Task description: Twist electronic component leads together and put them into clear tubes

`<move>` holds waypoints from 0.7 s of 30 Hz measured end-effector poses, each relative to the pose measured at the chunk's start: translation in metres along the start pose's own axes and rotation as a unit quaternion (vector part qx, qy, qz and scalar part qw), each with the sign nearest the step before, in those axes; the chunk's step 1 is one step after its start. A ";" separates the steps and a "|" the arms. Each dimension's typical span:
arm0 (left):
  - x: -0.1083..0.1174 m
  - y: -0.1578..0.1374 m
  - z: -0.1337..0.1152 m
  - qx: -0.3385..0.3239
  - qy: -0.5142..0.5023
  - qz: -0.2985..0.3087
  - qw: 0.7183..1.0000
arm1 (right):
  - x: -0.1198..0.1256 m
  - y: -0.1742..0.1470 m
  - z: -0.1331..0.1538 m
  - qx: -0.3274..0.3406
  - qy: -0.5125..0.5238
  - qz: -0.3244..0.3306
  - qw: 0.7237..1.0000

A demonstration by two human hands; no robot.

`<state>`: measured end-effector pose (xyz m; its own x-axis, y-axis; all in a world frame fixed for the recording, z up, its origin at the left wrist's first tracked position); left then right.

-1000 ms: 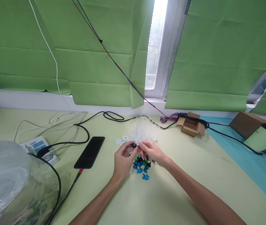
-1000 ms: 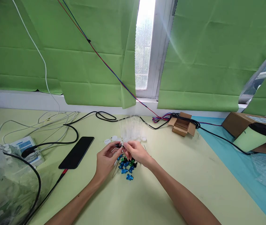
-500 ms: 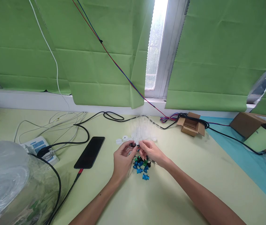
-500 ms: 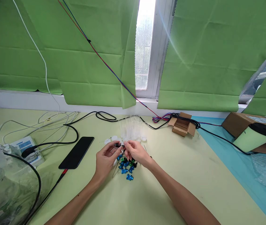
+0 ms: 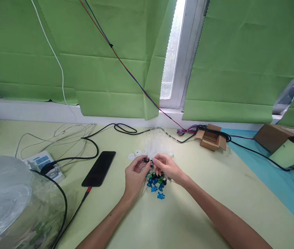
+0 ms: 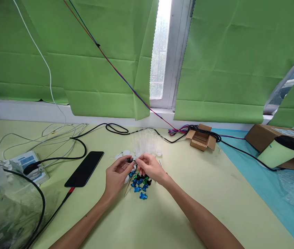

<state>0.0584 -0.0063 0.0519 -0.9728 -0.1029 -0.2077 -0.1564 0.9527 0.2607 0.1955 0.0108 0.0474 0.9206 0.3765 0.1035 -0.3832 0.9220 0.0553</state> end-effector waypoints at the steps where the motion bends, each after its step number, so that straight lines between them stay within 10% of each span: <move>1: 0.000 0.000 0.001 0.001 0.000 0.002 1.000 | 0.000 0.000 -0.001 -0.002 -0.003 0.001 1.000; 21: 0.002 -0.001 0.001 0.024 -0.006 -0.015 1.000 | 0.001 -0.002 0.001 0.007 -0.018 -0.002 1.000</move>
<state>0.0569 -0.0068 0.0507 -0.9658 -0.1281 -0.2256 -0.1761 0.9622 0.2079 0.1970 0.0095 0.0486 0.9186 0.3698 0.1392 -0.3815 0.9218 0.0690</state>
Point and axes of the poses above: each hand's wrist, its own y-axis towards the middle knuckle, its own x-axis out of the back of the hand, z = x × y, the point moved 7 cm from there along y, towards the middle knuckle, and after that the axes turned 7 degrees about -y, right-handed, at the moved point
